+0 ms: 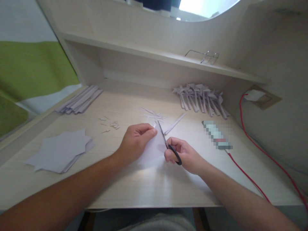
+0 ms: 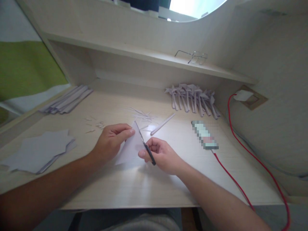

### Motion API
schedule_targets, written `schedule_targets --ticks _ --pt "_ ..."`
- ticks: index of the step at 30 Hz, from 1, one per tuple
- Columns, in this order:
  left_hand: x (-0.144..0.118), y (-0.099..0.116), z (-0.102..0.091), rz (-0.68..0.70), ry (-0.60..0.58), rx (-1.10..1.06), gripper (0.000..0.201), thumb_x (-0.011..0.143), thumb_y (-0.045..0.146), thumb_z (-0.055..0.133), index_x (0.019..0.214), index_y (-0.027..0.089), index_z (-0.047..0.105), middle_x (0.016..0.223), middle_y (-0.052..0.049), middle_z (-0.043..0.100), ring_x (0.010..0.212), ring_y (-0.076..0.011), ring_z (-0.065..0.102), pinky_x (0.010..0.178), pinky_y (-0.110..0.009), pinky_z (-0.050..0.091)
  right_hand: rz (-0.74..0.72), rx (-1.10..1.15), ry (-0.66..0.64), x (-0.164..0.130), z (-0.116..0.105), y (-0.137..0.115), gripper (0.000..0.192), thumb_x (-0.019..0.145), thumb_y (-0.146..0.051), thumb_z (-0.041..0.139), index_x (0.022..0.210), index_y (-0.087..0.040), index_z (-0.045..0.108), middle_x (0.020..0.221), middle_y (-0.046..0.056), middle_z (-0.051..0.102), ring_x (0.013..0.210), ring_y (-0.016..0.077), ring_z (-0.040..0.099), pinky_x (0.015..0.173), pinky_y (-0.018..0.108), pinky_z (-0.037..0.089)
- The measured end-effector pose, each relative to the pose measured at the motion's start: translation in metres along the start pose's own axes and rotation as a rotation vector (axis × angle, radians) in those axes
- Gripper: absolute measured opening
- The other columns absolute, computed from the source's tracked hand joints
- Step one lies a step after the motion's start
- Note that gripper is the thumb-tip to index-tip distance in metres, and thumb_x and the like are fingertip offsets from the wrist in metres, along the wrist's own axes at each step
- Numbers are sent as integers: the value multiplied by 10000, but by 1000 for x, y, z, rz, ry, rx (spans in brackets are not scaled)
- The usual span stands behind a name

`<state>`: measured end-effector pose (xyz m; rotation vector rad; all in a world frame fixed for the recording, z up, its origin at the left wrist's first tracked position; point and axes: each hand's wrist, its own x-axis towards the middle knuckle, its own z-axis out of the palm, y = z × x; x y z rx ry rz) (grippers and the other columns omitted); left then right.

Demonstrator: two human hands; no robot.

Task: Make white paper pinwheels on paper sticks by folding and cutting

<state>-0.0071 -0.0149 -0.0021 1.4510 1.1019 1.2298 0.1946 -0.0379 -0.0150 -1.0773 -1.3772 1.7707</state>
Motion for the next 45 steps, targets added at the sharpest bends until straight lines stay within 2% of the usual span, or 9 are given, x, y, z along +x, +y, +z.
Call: schedule_targets --ticks 16,21,25,27,29,32,37,43,45 --pt "1 0 0 -23 -21 -14 297 794 354 656 556 181 613 566 22 499 579 -135 435 559 -277 344 -30 -22 65 1 4 5 445 729 -475 888 735 -209 531 528 -65 589 483 79 443 502 231 320" --pt "3 -2 0 -50 -37 -48 300 792 352 655 551 180 599 562 24 480 573 -133 420 559 -281 331 -34 -75 110 3 1 7 449 738 -510 868 712 -210 534 488 -62 575 401 71 397 424 226 256" --pt "5 -1 -1 -60 -21 -62 303 776 352 663 535 182 594 551 23 459 565 -134 406 547 -281 317 -64 -253 199 13 -22 3 439 775 -586 791 744 -201 580 579 -12 655 418 92 443 435 244 305" --pt "7 0 -2 -57 -19 -80 288 763 357 682 544 181 618 555 20 480 572 -136 424 553 -277 334 -76 -509 317 17 -43 -2 404 771 -563 787 803 -185 648 727 30 720 546 124 557 509 252 385" --pt "8 0 -2 -53 -32 -94 285 750 371 703 549 180 638 552 16 503 575 -137 442 557 -273 353 -28 -900 495 16 -67 -9 378 767 -555 769 822 -193 674 786 35 735 660 158 625 567 258 420" --pt "9 -1 -2 -41 -33 -93 265 738 382 730 581 176 672 538 17 519 560 -130 445 543 -266 350 73 -1055 588 6 -95 -18 307 704 -437 827 799 -189 671 739 57 733 643 190 635 545 277 387" --pt "6 -2 2 -24 -65 -174 168 698 313 769 665 166 694 552 25 577 540 -114 484 548 -253 379 254 -1147 530 -11 -106 -21 207 709 -298 780 611 -210 620 454 19 622 417 173 560 467 290 312" --pt "3 1 0 37 -78 -170 150 719 251 752 635 164 662 545 26 587 539 -108 505 552 -242 398 255 -1129 367 -15 -110 -34 257 631 -312 845 535 -201 634 447 8 610 430 160 540 458 288 300" --pt "2 4 -1 56 -66 -161 128 729 243 748 667 161 672 555 23 603 547 -111 525 558 -241 416 194 -1117 379 -20 -108 -41 249 671 -343 836 586 -192 657 529 16 648 490 155 556 488 284 332"
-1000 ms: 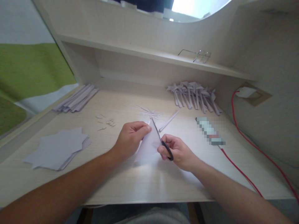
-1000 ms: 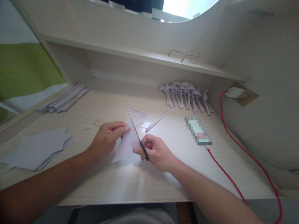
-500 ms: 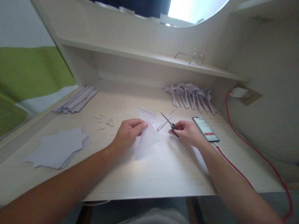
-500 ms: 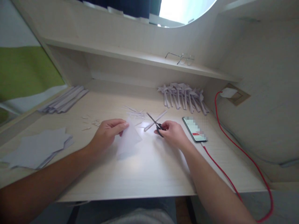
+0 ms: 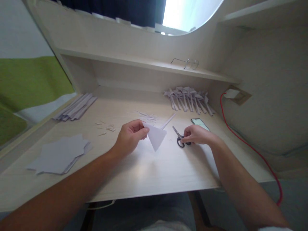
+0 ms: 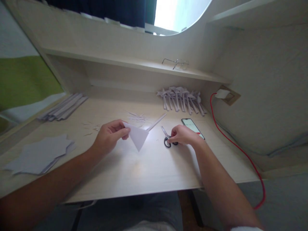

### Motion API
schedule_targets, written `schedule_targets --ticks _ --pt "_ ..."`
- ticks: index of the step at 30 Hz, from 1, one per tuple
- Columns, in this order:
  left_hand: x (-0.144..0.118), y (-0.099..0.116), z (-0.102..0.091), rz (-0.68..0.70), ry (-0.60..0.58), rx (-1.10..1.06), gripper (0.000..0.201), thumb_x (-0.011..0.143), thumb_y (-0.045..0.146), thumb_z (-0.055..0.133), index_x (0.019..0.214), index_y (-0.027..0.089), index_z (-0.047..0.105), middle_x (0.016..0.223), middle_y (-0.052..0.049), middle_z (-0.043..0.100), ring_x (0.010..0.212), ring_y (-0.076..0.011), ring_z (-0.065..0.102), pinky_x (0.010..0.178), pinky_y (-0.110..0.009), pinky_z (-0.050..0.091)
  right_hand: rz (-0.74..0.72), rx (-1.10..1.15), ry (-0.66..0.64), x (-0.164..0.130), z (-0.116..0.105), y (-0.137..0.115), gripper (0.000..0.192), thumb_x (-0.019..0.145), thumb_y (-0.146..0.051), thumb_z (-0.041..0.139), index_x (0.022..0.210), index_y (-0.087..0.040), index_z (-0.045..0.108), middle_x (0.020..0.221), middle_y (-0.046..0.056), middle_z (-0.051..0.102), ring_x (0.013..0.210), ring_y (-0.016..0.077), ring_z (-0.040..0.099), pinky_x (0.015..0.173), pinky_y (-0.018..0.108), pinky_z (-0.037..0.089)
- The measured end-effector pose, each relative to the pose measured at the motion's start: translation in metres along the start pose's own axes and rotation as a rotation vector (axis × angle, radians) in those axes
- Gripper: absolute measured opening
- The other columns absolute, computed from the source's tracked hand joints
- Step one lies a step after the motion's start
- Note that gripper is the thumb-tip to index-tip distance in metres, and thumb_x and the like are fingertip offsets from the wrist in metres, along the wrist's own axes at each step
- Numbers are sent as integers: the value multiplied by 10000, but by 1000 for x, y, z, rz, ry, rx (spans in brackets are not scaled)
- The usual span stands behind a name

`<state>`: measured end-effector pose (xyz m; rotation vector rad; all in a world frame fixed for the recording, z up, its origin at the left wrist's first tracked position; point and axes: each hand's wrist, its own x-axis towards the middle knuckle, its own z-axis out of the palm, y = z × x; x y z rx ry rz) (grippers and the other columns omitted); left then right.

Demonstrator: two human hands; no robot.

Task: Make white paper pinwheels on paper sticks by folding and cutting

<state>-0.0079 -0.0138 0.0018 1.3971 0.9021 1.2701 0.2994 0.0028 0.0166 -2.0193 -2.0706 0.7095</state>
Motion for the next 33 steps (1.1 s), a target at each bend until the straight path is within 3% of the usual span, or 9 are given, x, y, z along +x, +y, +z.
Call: schedule_targets --ticks 3,4,7,10,16,20,25,29,33 --pt "-3 7 2 12 13 16 101 743 243 754 758 157 703 587 20 646 567 -121 574 579 -244 459 -99 159 176 -18 2 -16 274 879 -451 673 801 -189 680 754 39 711 655 156 615 594 271 429" --pt "-4 11 4 14 13 22 104 749 244 757 780 157 708 598 17 662 575 -126 592 586 -246 473 -201 381 237 -26 7 -25 290 886 -469 689 881 -179 683 834 59 727 722 168 644 639 275 463" --pt "-11 19 9 13 -7 40 107 772 248 753 813 158 714 636 3 703 617 -142 642 622 -257 511 -420 800 111 -46 29 -51 369 816 -435 809 1063 -186 693 1046 88 748 922 204 692 771 302 524" --pt "-24 21 11 -22 -45 40 122 810 273 742 842 161 706 666 -11 726 653 -155 674 659 -272 545 -430 952 6 -58 48 -65 278 850 -415 781 941 -162 709 841 54 736 747 169 669 698 293 509" --pt "-65 10 -2 97 -52 212 447 787 234 799 1207 251 647 1006 -21 762 855 -172 718 709 -263 565 -415 856 -31 -72 60 -57 257 868 -398 760 833 -149 709 731 20 682 643 134 587 606 269 426" --pt "-85 0 -10 210 -60 428 216 840 189 723 1046 251 720 1043 -11 747 973 -179 701 818 -284 573 -461 771 0 -76 69 -58 222 880 -377 740 889 -158 709 782 21 680 691 144 608 637 279 460" --pt "-98 -8 -9 248 103 523 139 844 172 691 967 226 730 964 1 761 882 -159 710 793 -273 590 -522 605 210 -82 78 -69 329 895 -281 720 1208 -222 637 983 45 725 861 184 682 765 335 543" --pt "-107 -12 -5 296 209 577 245 865 177 669 1100 223 719 1053 -24 769 813 -146 711 624 -226 579 -602 464 441 -90 84 -78 329 834 -201 767 1137 -232 643 1083 49 696 922 187 663 774 331 536" --pt "-113 -16 -6 462 142 722 253 911 128 602 1123 226 700 1022 -23 757 807 -143 695 702 -258 582 -643 412 374 -92 89 -86 199 823 -169 770 994 -220 680 954 22 706 859 178 651 734 311 519"
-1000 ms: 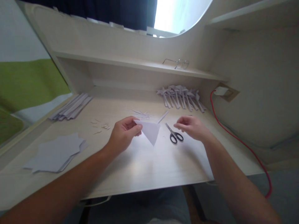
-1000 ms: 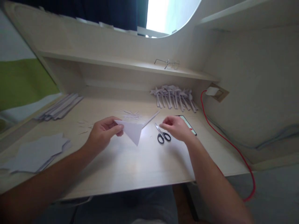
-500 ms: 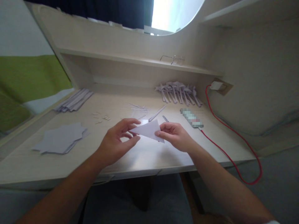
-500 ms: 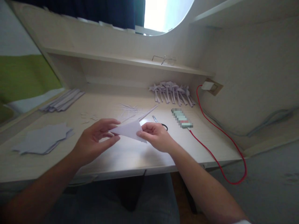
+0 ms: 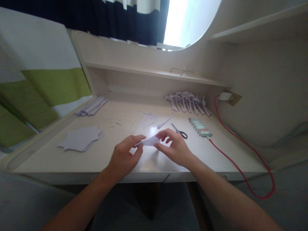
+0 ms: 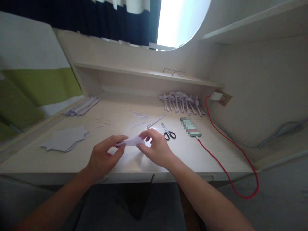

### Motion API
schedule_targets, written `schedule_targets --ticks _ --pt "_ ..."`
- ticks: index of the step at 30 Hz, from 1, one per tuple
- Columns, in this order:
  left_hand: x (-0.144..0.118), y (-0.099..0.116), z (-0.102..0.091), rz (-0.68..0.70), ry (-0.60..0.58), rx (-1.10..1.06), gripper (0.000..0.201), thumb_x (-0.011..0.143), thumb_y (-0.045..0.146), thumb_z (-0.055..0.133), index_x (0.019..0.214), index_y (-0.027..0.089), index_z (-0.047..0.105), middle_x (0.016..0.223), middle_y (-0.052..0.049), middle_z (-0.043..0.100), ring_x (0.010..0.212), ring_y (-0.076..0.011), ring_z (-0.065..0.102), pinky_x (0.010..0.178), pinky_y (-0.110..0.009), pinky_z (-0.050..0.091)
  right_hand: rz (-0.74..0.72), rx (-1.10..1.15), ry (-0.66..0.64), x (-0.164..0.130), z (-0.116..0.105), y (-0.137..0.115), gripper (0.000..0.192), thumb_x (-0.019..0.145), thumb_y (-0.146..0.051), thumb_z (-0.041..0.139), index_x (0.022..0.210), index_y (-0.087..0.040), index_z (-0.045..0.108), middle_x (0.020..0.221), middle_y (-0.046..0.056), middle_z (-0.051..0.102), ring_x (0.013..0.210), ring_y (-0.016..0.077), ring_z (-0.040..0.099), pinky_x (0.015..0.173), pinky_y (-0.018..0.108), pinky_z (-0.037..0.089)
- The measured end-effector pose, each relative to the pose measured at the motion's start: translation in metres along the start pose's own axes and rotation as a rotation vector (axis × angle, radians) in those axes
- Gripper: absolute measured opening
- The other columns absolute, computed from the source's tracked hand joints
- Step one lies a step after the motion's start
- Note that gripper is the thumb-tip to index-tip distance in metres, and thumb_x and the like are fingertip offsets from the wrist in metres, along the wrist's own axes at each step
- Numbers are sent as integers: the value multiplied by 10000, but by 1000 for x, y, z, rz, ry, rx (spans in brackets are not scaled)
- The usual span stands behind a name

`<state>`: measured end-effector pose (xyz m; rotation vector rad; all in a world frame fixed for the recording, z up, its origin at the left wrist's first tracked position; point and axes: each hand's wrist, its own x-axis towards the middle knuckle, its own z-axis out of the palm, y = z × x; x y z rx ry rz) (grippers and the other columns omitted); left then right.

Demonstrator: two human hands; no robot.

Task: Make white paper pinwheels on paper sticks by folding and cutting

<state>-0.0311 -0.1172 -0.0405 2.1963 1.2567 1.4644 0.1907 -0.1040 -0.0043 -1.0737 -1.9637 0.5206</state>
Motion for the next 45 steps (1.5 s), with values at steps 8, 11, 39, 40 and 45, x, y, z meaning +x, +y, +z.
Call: schedule_targets --ticks 8,11,39,40,45 --pt "-6 11 -25 267 -363 309 535 830 217 713 1352 274 611 1361 -99 628 1277 -322 561 1110 -517 448 -54 -56 -388 -15 -4 0 94 920 -139 646 976 -210 670 1001 40 748 902 189 683 851 339 523" --pt "-3 15 -31 336 -475 351 372 843 254 704 1215 248 679 1488 -81 573 1421 -366 435 1219 -573 292 -35 53 -516 -29 -11 4 156 985 -183 593 1131 -215 638 1123 68 744 994 197 694 898 346 534" --pt "-17 13 7 -110 -451 104 190 949 266 618 776 242 691 1001 -10 738 997 -233 620 882 -432 448 139 -266 -320 -44 -5 15 172 1013 -287 592 868 -198 620 821 34 646 792 200 561 727 338 412" --pt "-18 13 8 -116 -445 117 183 937 263 629 763 239 681 1011 -12 736 1003 -239 618 887 -439 447 144 -303 -309 -44 -3 15 179 1009 -282 593 853 -197 610 807 32 644 780 199 555 720 340 399" --pt "-20 16 10 -135 -410 199 175 875 246 678 717 216 609 1047 -36 725 1022 -265 610 914 -477 447 144 -486 -275 -47 9 13 151 974 -259 600 837 -196 597 819 54 646 808 228 551 713 360 369"
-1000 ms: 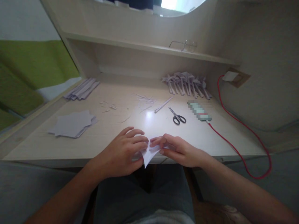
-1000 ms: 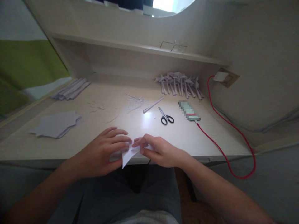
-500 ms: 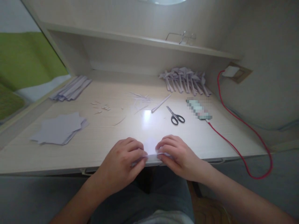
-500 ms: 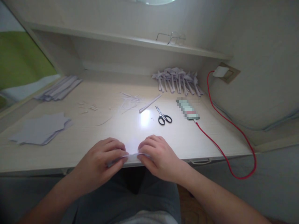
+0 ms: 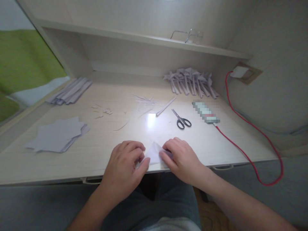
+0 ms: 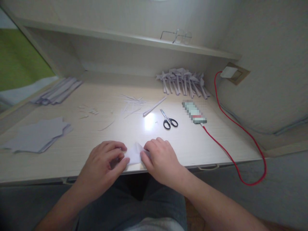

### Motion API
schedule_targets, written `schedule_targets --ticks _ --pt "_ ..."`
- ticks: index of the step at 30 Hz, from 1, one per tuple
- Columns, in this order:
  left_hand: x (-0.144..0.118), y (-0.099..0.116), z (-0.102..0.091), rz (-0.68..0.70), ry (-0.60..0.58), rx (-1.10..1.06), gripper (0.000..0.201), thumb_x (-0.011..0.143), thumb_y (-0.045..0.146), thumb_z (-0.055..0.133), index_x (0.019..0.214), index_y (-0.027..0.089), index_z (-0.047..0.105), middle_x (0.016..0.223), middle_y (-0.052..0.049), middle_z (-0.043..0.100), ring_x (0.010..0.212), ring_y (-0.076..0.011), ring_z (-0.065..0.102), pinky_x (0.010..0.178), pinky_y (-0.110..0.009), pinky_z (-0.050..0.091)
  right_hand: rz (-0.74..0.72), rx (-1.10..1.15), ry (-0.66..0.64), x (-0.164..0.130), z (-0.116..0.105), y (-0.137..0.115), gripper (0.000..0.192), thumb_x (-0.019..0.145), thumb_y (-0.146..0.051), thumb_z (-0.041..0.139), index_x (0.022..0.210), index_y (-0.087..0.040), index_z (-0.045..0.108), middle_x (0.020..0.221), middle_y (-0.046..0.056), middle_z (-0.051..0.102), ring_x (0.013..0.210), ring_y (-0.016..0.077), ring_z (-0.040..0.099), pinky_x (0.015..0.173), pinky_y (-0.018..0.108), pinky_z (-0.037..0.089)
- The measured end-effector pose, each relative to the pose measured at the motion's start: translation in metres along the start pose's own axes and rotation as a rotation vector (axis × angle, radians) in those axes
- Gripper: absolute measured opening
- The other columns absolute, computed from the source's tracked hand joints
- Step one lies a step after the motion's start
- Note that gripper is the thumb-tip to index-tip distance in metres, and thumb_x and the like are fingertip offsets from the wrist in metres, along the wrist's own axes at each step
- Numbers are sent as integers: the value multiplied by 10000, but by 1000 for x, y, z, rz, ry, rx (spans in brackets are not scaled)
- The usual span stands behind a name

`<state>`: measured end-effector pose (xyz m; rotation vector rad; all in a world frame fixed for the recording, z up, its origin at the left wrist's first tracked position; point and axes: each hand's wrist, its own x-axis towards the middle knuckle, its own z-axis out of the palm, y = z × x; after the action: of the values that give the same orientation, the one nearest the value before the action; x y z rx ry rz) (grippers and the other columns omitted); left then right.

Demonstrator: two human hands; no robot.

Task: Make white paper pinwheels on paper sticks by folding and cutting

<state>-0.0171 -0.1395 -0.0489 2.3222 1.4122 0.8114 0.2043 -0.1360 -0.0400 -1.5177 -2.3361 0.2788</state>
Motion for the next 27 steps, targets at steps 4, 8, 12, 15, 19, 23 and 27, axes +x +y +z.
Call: schedule_targets --ticks 4,8,12,15,19,23,27 --pt "-2 1 2 -21 40 51 172 837 240 712 721 218 586 1069 -53 718 1045 -286 611 948 -506 445 11 -35 13 -1 2 -2 125 962 -256 600 854 -193 601 841 71 642 825 240 549 725 367 374" --pt "-4 1 3 -19 45 39 156 836 241 718 745 222 593 1084 -57 720 1065 -293 617 968 -515 448 4 -33 49 -6 4 -1 137 975 -276 589 865 -194 599 863 80 639 828 240 540 722 368 370" --pt "-7 1 2 -15 55 49 148 846 241 713 759 222 595 1095 -60 721 1081 -298 618 980 -525 445 1 -17 91 -13 7 0 154 996 -283 569 876 -192 597 886 83 640 852 243 539 732 373 372" --pt "-9 2 3 -16 69 61 162 849 243 713 750 220 586 1090 -65 719 1076 -301 613 973 -528 444 2 15 105 -15 7 0 158 993 -280 578 864 -191 594 884 81 638 858 245 541 740 380 377" --pt "-9 5 6 23 148 23 88 897 221 674 820 229 634 1070 -62 722 1047 -280 611 964 -513 449 23 171 122 -11 1 1 133 958 -258 631 843 -210 589 852 57 640 840 237 557 742 383 393" --pt "-12 8 8 115 209 -3 101 924 171 652 923 262 696 1039 -31 746 1023 -262 610 969 -496 446 -77 418 145 -9 -7 4 112 895 -146 656 942 -243 627 929 42 689 908 237 615 827 401 468" --pt "-19 7 6 127 167 5 107 908 165 681 933 266 707 980 -1 761 981 -246 619 934 -468 446 -223 427 -28 -11 -15 8 251 874 -88 638 1050 -266 649 1015 39 728 986 246 650 914 425 488"
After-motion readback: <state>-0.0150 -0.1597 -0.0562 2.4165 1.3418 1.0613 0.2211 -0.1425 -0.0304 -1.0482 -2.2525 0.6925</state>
